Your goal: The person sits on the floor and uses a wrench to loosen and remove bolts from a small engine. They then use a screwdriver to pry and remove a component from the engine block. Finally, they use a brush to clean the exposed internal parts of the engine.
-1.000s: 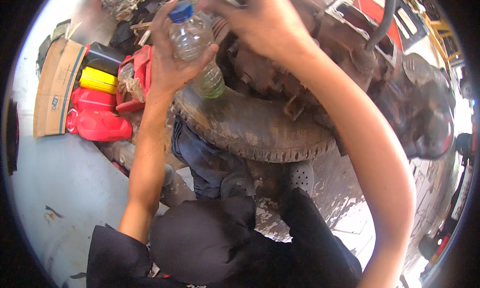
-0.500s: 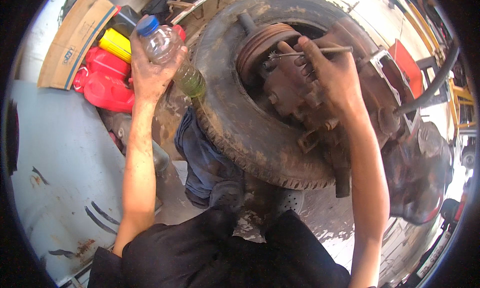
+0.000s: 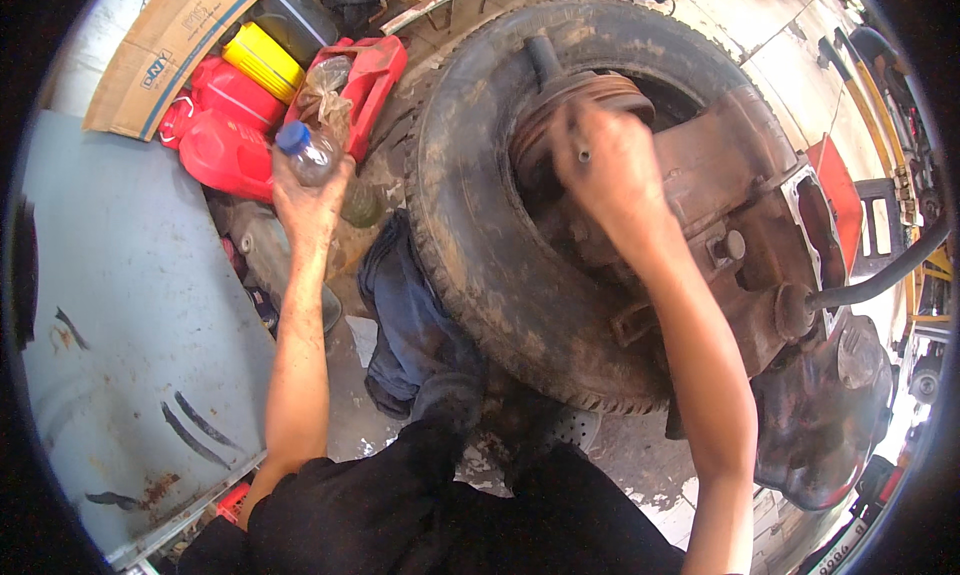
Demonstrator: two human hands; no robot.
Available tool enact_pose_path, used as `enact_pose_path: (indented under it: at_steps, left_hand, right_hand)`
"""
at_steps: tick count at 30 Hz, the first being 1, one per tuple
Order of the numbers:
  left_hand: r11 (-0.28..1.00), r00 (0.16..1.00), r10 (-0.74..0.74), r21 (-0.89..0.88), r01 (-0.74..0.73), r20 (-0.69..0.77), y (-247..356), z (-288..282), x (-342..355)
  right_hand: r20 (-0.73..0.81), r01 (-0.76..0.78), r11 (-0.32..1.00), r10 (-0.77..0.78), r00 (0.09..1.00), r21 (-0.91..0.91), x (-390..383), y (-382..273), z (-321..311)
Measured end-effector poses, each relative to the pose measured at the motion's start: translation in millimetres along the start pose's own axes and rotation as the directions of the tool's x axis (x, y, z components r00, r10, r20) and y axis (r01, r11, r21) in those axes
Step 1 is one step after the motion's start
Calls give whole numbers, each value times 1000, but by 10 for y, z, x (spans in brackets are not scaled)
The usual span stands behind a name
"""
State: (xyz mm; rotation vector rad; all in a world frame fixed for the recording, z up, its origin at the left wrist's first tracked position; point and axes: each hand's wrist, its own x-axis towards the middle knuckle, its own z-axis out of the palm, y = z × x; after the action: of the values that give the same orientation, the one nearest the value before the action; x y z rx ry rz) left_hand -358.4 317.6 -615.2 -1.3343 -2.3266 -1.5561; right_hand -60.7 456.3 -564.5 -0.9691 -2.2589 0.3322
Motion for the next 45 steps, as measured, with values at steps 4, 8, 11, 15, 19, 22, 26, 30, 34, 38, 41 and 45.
enact_pose_path:
  at_steps: [4, 8, 11, 15, 19, 22, 26, 30, 34, 38, 41, 45]
  left_hand:
    - [992, 991, -60, 119, 45, 123, -337, 56, -257]
    - [984, 970, -177, 52, 171, 164, -391, 122, -427]
    - [977, 965, -203, 99, 189, 163, -349, 165, -398]
    - [989, 978, -146, 14, 146, 148, -306, 165, -310]
    - [985, 976, -109, -112, 132, 189, -329, 215, -190]
    - [975, 972, -142, -143, 170, 189, -403, 381, -207]
    - [962, 961, -191, -158, 224, 201, -469, 408, -199]
    - [971, 960, -210, -79, 228, 185, -496, 331, -79]
    - [974, 974, -195, -94, 206, 114, -442, 304, -25]
    - [991, 991, 98, 104, -88, -91, -207, 280, 11]
    - [925, 917, 369, 150, -348, -149, 67, 274, 52]
    - [883, 882, 466, -24, -468, -69, 352, 387, -18]
  right_hand:
    - [-36, 83, 991, -80, 996, 100, -47, -164, -7]
    - [-18, 77, 997, -77, 997, -10, 15, -42, 34]
    - [86, 57, 997, -62, 994, 60, -32, -50, 40]
    - [-24, 5, 1000, -6, 1000, -30, -15, -31, 16]
    - [134, -52, 994, 38, 990, 100, 8, -145, 31]
    - [-120, -15, 1000, 15, 993, -1, 49, -147, 28]
    - [194, -236, 960, 206, 959, 149, -22, -116, -12]
    - [310, -574, 575, 495, 812, 583, -32, -29, -129]
    - [488, -655, 157, 546, 681, 739, -70, 49, -294]
    - [536, -639, -25, 571, 622, 768, -131, 106, -337]
    - [575, -587, -150, 490, 655, 796, -151, 259, -358]
    - [644, -574, -290, 356, 677, 765, -108, 231, -429]
